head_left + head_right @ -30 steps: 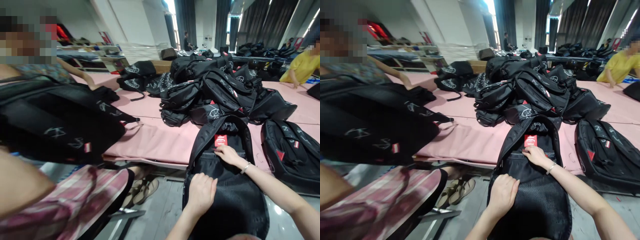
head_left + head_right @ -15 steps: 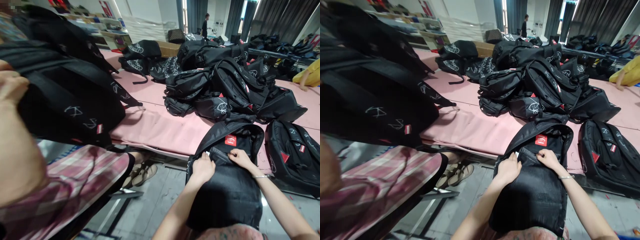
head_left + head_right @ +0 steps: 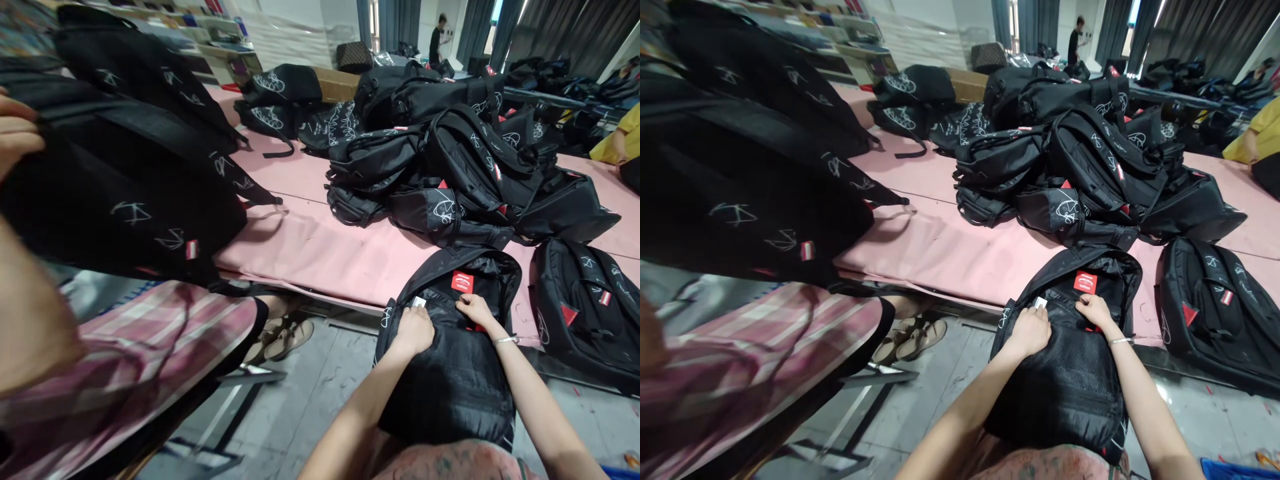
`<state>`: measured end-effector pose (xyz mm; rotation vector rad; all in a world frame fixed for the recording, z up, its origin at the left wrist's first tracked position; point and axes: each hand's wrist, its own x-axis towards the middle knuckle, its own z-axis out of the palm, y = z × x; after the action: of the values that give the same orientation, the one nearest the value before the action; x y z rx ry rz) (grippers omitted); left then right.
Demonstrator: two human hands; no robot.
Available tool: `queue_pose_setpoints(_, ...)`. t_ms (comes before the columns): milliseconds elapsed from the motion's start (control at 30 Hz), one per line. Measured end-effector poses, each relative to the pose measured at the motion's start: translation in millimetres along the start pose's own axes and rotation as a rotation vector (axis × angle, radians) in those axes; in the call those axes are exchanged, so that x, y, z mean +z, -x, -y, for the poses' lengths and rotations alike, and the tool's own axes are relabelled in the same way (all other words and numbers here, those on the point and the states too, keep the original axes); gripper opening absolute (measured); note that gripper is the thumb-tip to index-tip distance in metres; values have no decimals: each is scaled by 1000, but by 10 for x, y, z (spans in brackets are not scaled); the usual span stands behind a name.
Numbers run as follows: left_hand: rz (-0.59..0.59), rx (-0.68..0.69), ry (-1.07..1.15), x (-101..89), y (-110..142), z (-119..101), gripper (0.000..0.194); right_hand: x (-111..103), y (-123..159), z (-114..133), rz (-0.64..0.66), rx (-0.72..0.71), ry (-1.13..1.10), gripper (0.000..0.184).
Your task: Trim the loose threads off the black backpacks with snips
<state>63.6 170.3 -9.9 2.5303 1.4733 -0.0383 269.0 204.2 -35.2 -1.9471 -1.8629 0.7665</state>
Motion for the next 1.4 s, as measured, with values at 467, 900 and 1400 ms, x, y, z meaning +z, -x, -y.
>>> queue_pose_setpoints(467, 32, 17, -46, 129, -39, -55, 48, 27, -61, -68, 0, 76, 26, 22)
queue_pose_setpoints(900, 57, 4, -119, 242, -96, -108, 48, 86, -152, -65, 4, 142, 139, 17)
queue_pose_setpoints(1400, 53, 21, -127, 265, -127, -79, 48, 148, -205, -81, 51, 197, 227, 28)
